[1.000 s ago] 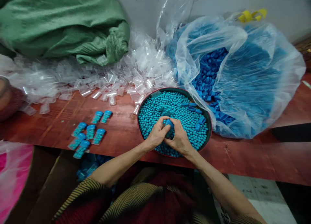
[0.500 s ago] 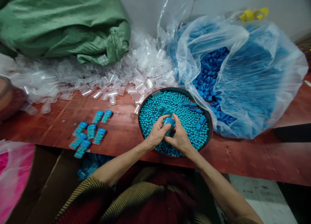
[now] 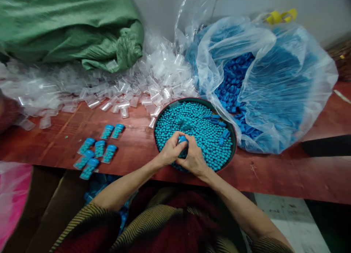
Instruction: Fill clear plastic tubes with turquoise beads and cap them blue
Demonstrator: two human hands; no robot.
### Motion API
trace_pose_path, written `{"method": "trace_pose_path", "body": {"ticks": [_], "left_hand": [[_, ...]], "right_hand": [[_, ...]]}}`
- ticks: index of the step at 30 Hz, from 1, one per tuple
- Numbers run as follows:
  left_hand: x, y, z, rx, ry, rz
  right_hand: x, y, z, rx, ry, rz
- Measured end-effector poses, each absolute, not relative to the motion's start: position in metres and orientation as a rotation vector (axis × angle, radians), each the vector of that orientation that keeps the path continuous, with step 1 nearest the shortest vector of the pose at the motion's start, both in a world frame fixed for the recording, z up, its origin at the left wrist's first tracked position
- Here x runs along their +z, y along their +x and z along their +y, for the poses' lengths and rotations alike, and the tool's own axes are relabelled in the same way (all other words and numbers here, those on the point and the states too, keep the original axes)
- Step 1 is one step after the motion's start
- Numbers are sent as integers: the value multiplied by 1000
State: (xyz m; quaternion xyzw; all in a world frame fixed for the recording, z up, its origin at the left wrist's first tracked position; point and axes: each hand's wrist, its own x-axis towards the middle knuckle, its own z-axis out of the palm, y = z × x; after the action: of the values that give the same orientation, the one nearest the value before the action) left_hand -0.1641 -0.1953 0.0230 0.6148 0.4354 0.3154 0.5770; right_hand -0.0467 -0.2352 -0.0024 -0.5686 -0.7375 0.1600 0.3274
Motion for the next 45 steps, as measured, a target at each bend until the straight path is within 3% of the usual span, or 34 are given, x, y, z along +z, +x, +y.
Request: {"method": "trace_pose_path", "body": {"ticks": [5,12,16,20,29,39,45], "left_hand": [[25,-225,-189,704,1664,1237],[23,-303,-188,654,2083,1938],[22,-259,-180,800,2196,1755],[15,-191,-163,703,2180,1441],[-9,-141,-143,494,2136,1443],[-15,-131,-138,408,2143,1479],[-16,-135,-132,385,2145,1369]], "right_hand": [[10,-35,-231,554,-1441,-2259],[-2,55,-219,308,-1693,-2054],[8,102,-214,84,-1972,-2216],[16,114,-210,-22,-2169,-2508],[24,90,-200,-6,-2717,-1940],[7,48,-188,81,-2402,-2123],[1,45,-180,425,-2069,-2371]]}}
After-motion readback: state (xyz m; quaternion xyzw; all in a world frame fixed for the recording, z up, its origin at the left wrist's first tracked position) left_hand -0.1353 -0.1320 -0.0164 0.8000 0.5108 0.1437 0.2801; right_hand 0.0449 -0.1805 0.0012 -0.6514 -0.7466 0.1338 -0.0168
